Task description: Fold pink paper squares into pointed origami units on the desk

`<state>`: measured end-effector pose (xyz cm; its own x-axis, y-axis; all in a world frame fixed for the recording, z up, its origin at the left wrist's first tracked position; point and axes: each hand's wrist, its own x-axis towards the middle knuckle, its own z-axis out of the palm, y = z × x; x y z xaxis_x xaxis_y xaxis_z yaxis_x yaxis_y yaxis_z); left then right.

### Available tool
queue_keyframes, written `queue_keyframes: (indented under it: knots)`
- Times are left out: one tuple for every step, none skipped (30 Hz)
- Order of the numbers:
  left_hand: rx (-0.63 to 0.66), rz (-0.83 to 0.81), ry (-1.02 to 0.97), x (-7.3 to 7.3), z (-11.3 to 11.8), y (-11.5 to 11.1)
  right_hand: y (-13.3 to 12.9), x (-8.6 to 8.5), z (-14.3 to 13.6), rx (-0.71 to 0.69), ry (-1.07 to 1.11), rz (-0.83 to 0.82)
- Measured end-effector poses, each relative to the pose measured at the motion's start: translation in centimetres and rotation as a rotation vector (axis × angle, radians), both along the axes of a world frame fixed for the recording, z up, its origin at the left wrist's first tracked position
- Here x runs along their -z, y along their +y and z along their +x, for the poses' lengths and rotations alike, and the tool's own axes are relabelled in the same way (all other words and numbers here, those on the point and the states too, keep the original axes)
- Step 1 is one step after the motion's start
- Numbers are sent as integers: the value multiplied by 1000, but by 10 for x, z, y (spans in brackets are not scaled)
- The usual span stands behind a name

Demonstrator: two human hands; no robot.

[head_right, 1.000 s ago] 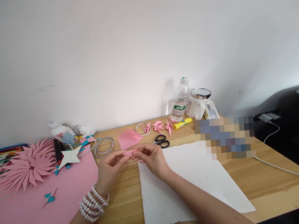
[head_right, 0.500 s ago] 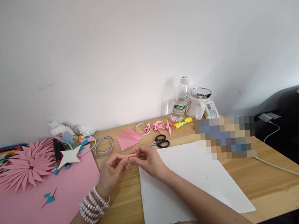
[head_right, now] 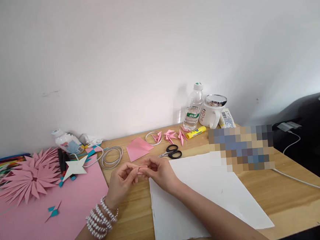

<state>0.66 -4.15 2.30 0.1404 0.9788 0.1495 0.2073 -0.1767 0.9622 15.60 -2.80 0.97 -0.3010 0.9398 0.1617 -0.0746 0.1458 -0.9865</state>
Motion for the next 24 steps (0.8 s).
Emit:
queue_keyframes:
  knots:
    - [-14, 6, -10, 0, 0, 1, 1, 1, 0, -10, -10, 9]
    - [-26, 13, -21, 1, -1, 2, 1, 2, 1, -13, -30, 21]
    - [-35, 18, -34, 1, -1, 3, 1, 2, 1, -8, -57, 33]
    - [-36, 20, -43, 1, -1, 4, 1, 3, 2, 3, -85, 45]
    - [-31, 18, -50, 0, -2, 4, 1, 3, 2, 16, -112, 54]
    - [-25, 17, -52, 0, -2, 4, 0, 3, 2, 33, -138, 66]
    - [-23, 18, -50, 0, -2, 4, 0, 3, 2, 53, -165, 89]
    - [-29, 22, -43, -1, -3, 4, -1, 3, 2, 73, -196, 123]
    - [-36, 31, -35, -1, -3, 3, -1, 3, 1, 88, -224, 170]
    - [-40, 41, -27, -2, -3, 3, -2, 3, 1, 95, -250, 226]
    - [-40, 48, -23, -2, -4, 2, -2, 3, 0, 98, -272, 291]
    - [-35, 48, -25, -2, -4, 1, -2, 4, 0, 99, -292, 357]
    - [-29, 38, -35, -3, -3, 1, -2, 5, 0, 105, -311, 419]
    - [-24, 18, -53, -3, -3, 1, -3, 5, 0, 120, -328, 473]
    - [-29, -11, -81, -3, -2, 1, -3, 5, 0, 144, -339, 517]
    - [-44, -38, -124, -4, -2, 2, -3, 5, 1, 173, -341, 545]
    - [-69, -52, -188, -5, -2, 3, -3, 5, 1, 207, -328, 554]
    - [-101, -59, -261, -6, -3, 5, -3, 4, 1, 238, -302, 540]
    - [-149, -31, -360, -9, -5, 7, -3, 3, 1, 269, -264, 508]
    - [-200, 16, -475, -11, -7, 9, -3, 2, 2, 295, -224, 465]
    - [-247, 58, -566, -14, -10, 11, -3, 1, 2, 320, -187, 422]
    - [-288, 91, -613, -17, -14, 13, -3, 0, 2, 345, -159, 386]
    - [-332, 129, -617, -19, -17, 14, -2, -1, 2, 370, -143, 362]
    - [-350, 158, -557, -22, -20, 14, -1, -1, 2, 394, -142, 351]
